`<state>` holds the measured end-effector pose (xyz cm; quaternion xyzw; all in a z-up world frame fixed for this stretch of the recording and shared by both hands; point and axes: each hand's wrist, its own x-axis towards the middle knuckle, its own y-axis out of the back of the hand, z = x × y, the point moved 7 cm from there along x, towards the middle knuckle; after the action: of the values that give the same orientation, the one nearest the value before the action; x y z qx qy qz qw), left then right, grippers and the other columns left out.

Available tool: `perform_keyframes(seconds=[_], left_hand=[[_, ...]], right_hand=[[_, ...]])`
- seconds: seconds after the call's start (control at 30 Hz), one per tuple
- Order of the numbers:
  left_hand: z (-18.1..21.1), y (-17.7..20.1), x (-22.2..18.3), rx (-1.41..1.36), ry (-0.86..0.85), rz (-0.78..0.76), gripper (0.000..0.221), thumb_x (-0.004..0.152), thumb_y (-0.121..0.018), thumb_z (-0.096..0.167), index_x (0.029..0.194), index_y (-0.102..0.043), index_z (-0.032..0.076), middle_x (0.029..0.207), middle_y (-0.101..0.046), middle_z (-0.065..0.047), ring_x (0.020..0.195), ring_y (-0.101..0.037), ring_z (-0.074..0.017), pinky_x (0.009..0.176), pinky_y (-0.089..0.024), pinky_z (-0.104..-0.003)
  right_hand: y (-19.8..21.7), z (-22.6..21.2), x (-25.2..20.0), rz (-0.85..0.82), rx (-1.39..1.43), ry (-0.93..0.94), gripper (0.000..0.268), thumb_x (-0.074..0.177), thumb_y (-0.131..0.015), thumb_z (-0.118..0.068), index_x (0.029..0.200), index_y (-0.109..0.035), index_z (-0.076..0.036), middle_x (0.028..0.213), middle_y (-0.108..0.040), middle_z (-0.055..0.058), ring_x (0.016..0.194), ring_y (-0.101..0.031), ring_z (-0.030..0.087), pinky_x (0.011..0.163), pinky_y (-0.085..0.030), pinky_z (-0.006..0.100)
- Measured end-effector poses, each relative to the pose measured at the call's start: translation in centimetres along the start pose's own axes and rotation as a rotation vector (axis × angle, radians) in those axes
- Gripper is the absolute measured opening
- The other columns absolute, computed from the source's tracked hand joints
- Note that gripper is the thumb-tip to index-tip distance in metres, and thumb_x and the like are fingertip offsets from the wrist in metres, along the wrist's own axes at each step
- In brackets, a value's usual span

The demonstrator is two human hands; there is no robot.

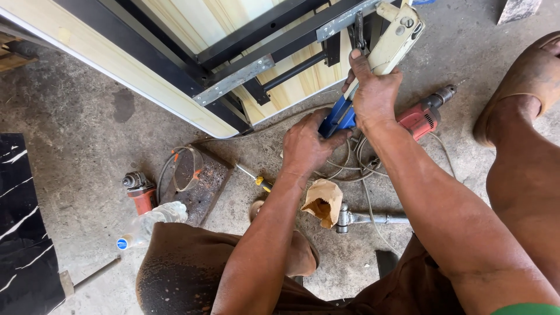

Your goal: Fastening a metal bracket to a frame using a manual rivet gun and drilling holes with a power drill.

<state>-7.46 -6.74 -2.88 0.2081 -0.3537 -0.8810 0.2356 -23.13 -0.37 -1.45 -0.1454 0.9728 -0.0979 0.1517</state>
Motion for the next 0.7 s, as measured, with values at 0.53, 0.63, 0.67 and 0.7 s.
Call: perform_keyframes(seconds=[0.53,0.63,0.67,0.7], left_hand=[[6.0,-2.0,-5.3,-0.333,0.112,-0.563,0.110,0.060,-0.039,0.089,0.153,-0.045,0.030,0.161,-0.050,-0.013,0.143,-0.050,-0.0440,0.119,-0.036,-0.065],[5.4,-1.5,-5.9,-0.327,0.253,-0.537,0.108,0.064,-0.046,0.084,0.152,-0.051,0.022,0.160,-0.050,-0.016,0.144,-0.051,-0.0380,0.117,-0.042,-0.053],[4.7,-2.0,-6.1,-0.334,0.251,-0.535,0.108,0.064,-0.046,0.084,0.152,-0.051,0.022,0.160,-0.050,-0.016,0.144,-0.051,-0.0380,0.117,-0.042,-0.053],[3.9,-2.5,-6.1,-0.328,0.260,-0.508,0.095,0.074,-0.049,0.076,0.151,-0.051,0.021,0.144,-0.061,-0.015,0.129,-0.061,-0.0347,0.110,-0.049,-0.051]], right_hand=[[8.7,-4.4,-4.7,-0.021,-0.625,-0.380,0.035,0.096,-0.076,-0.038,0.107,-0.070,-0.005,0.104,-0.081,0.005,0.075,-0.071,0.010,0.055,-0.048,0.024],[11.3,-7.4,-5.7,-0.235,-0.833,-0.501,0.041,0.103,-0.064,-0.019,0.130,-0.056,0.011,0.137,-0.067,0.025,0.107,-0.071,0.041,0.080,-0.066,0.039],[11.6,-8.5,-6.3,-0.235,-0.841,-0.498,0.041,0.103,-0.064,-0.019,0.130,-0.056,0.011,0.137,-0.067,0.025,0.107,-0.071,0.041,0.080,-0.066,0.039],[12.2,-9.6,-6.6,-0.223,-0.952,-0.480,0.032,0.102,-0.066,-0.011,0.125,-0.061,0.011,0.119,-0.071,0.027,0.094,-0.072,0.038,0.073,-0.062,0.041]])
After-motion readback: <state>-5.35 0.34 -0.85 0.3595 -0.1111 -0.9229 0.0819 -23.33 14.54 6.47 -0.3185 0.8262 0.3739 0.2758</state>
